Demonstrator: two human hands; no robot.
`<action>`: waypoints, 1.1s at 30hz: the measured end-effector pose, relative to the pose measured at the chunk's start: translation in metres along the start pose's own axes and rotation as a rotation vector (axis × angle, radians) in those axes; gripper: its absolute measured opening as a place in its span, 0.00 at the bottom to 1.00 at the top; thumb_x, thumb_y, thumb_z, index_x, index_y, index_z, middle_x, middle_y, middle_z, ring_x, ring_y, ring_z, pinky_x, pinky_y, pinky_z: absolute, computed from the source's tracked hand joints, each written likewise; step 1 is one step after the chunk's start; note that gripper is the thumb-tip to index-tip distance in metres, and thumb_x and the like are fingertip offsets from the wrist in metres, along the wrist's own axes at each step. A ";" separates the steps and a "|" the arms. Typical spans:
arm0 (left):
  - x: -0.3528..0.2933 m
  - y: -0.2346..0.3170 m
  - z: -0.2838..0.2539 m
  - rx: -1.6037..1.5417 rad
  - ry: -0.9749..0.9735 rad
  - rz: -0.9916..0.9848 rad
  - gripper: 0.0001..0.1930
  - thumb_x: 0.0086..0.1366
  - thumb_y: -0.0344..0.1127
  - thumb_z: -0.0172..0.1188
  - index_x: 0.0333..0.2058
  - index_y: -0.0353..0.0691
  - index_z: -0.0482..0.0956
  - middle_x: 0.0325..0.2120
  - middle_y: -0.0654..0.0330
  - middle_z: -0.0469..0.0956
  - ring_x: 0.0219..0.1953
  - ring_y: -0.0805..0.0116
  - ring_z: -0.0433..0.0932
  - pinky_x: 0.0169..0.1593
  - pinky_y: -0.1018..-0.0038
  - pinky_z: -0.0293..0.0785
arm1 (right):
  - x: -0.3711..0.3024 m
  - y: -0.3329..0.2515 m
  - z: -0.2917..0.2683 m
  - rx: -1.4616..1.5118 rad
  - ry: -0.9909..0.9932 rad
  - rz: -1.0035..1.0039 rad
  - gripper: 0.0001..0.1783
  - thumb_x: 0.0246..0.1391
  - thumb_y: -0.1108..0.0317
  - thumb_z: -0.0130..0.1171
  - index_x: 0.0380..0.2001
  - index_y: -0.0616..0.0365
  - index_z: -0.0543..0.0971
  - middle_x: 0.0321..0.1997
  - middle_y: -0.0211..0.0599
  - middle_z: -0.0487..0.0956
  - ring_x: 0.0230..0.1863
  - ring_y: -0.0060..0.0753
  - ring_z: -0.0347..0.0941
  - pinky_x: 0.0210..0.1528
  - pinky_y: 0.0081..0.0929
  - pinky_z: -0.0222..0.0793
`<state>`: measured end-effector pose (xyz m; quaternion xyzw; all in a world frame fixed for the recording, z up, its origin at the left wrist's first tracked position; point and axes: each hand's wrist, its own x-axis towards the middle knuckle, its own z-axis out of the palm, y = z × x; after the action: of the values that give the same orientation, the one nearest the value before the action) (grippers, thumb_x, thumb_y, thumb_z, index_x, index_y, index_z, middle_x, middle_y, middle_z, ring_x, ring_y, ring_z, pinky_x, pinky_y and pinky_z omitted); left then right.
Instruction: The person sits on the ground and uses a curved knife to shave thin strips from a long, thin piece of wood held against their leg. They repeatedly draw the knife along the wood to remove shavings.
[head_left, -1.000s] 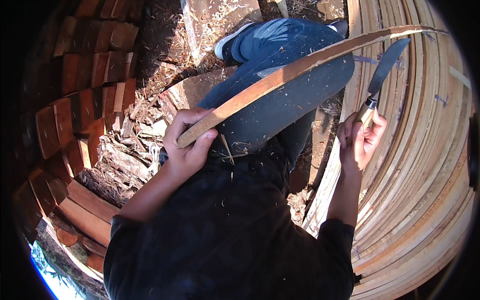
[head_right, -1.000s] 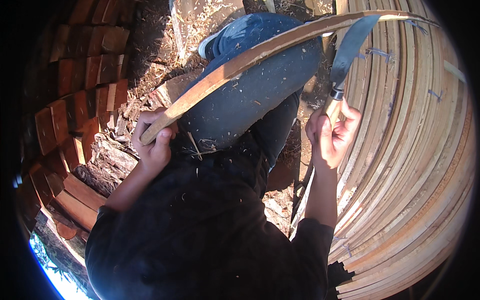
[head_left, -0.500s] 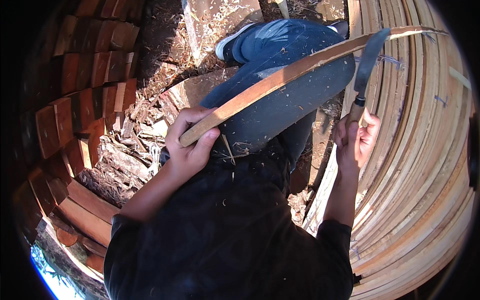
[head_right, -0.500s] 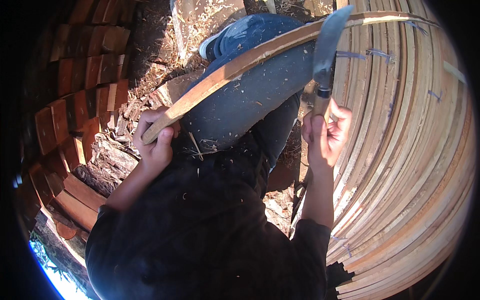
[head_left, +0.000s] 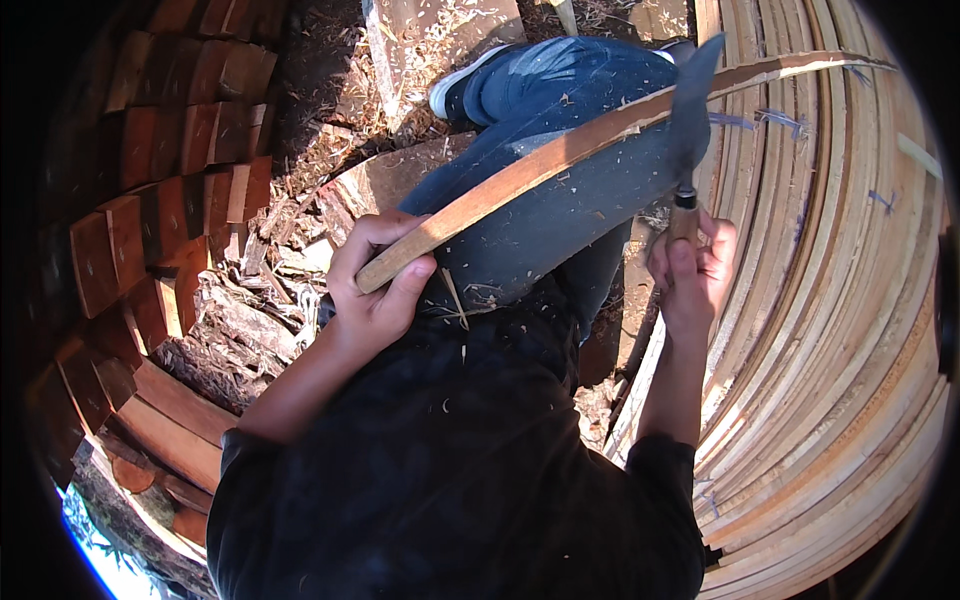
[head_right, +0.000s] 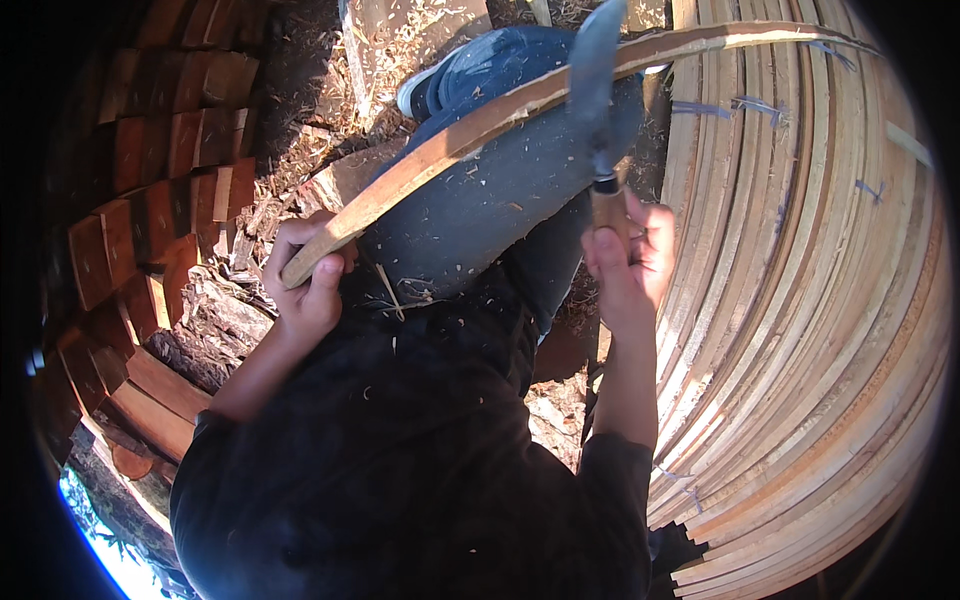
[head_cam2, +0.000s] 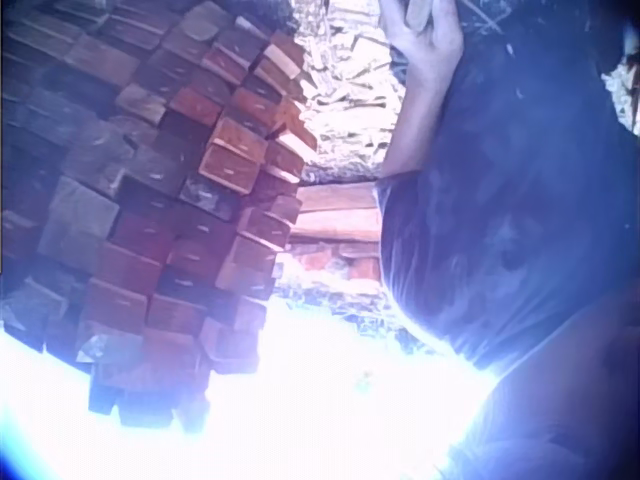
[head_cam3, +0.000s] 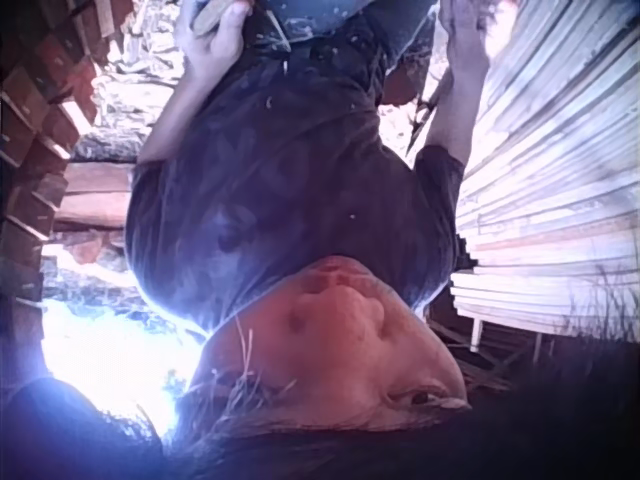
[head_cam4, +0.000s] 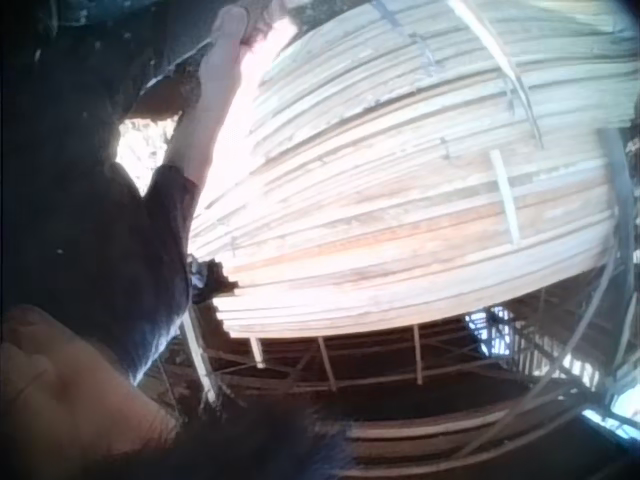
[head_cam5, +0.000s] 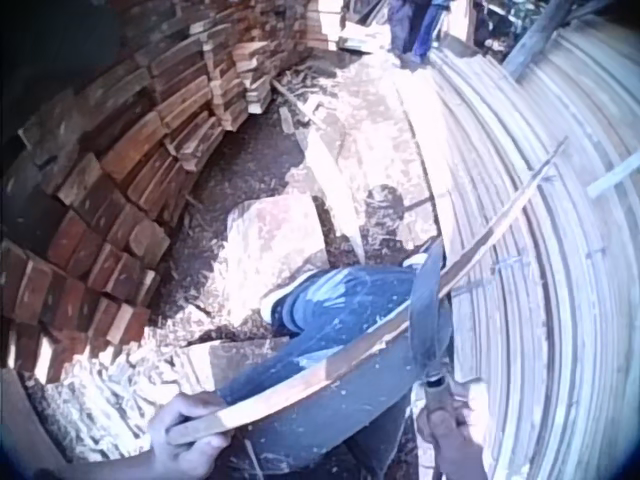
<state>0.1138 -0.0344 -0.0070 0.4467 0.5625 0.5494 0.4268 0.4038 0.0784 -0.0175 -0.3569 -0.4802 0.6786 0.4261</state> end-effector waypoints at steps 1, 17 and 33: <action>-0.001 -0.001 -0.001 0.003 0.007 -0.014 0.11 0.61 0.28 0.59 0.40 0.28 0.70 0.32 0.55 0.75 0.31 0.73 0.71 0.37 0.78 0.67 | -0.007 0.003 0.006 -0.238 -0.184 -0.043 0.22 0.58 0.63 0.57 0.53 0.53 0.64 0.22 0.31 0.69 0.20 0.19 0.62 0.21 0.17 0.59; 0.003 0.003 -0.002 -0.006 -0.044 0.057 0.11 0.61 0.26 0.57 0.37 0.33 0.63 0.30 0.54 0.72 0.32 0.68 0.70 0.39 0.73 0.66 | -0.021 0.000 0.002 -0.031 -0.047 0.019 0.24 0.56 0.73 0.58 0.53 0.59 0.63 0.27 0.34 0.71 0.26 0.19 0.69 0.29 0.18 0.65; 0.001 -0.001 -0.003 -0.023 -0.050 0.110 0.12 0.61 0.27 0.56 0.35 0.37 0.59 0.29 0.52 0.70 0.31 0.69 0.67 0.39 0.73 0.64 | -0.021 0.002 0.013 -0.150 -0.084 0.083 0.19 0.59 0.64 0.55 0.50 0.55 0.64 0.30 0.34 0.71 0.22 0.20 0.66 0.22 0.18 0.61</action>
<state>0.1106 -0.0342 -0.0083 0.4857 0.5196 0.5672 0.4151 0.3999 0.0545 -0.0145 -0.3787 -0.5317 0.6722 0.3493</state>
